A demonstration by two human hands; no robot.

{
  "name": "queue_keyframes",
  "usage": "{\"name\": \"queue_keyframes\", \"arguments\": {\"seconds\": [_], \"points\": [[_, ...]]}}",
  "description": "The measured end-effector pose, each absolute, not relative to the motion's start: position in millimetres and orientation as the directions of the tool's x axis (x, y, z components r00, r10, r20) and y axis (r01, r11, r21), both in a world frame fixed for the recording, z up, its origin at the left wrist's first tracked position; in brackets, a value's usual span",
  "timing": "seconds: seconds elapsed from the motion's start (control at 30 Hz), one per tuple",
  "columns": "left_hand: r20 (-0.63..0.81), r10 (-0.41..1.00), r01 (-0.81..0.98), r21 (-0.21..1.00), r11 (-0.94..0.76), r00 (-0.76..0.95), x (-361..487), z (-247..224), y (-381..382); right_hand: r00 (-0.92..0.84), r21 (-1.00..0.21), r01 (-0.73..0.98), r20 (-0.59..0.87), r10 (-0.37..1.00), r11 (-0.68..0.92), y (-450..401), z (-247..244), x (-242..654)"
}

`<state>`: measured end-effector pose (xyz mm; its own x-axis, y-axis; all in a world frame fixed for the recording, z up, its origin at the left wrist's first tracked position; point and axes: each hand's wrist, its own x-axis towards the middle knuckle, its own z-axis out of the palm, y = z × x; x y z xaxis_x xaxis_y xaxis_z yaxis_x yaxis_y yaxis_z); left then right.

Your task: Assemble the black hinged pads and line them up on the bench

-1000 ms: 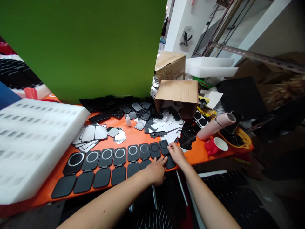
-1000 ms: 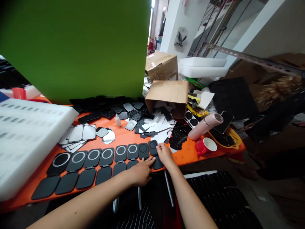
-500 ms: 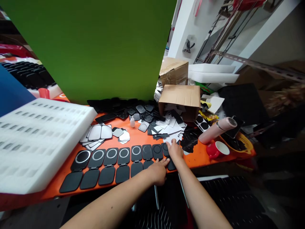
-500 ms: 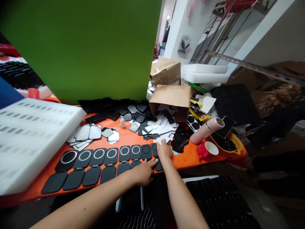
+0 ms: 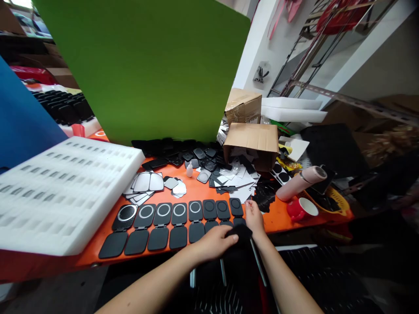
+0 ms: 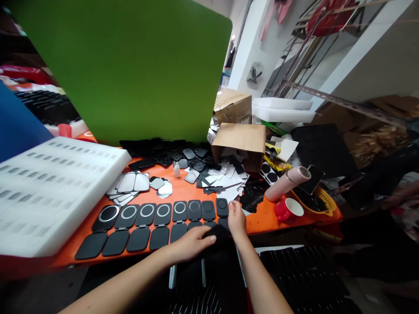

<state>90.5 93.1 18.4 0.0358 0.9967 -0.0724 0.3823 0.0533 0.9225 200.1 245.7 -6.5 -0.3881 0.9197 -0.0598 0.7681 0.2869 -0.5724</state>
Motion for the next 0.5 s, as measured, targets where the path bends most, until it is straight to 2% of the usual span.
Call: {"name": "queue_keyframes", "arguments": {"seconds": [0.03, 0.1, 0.17, 0.2, 0.27, 0.37, 0.5], "points": [[-0.085, 0.996, 0.271, 0.959, 0.085, -0.013, 88, 20, 84, -0.424, -0.652, 0.709, -0.091, 0.901, 0.268, 230, -5, 203], [-0.172, 0.978, -0.102, 0.982, 0.160, -0.121, 83, 20, 69, -0.559, -0.857, 0.498, -0.197, 0.805, 0.135, 194, -3, 202], [-0.310, 0.929, -0.502, 0.847, 0.174, -0.202, 78, 19, 56, -0.693, -0.941, 0.338, -0.257, 0.674, -0.011, 156, -1, 195], [-0.367, 0.903, -0.626, 0.764, 0.156, -0.223, 75, 19, 51, -0.732, -0.957, 0.287, -0.243, 0.636, -0.036, 141, 0, 189], [-0.412, 0.873, -0.707, 0.697, 0.116, -0.262, 68, 19, 41, -0.771, -0.977, 0.212, -0.190, 0.608, -0.036, 120, 1, 176], [-0.413, 0.846, -0.665, 0.741, 0.097, -0.337, 55, 19, 23, -0.765, -0.978, 0.207, -0.154, 0.625, 0.013, 124, -1, 155], [-0.512, 0.755, -0.523, 0.810, 0.265, -0.410, 35, 14, -12, -0.719, -0.941, 0.319, -0.166, 0.675, 0.109, 176, -2, 122]]}}
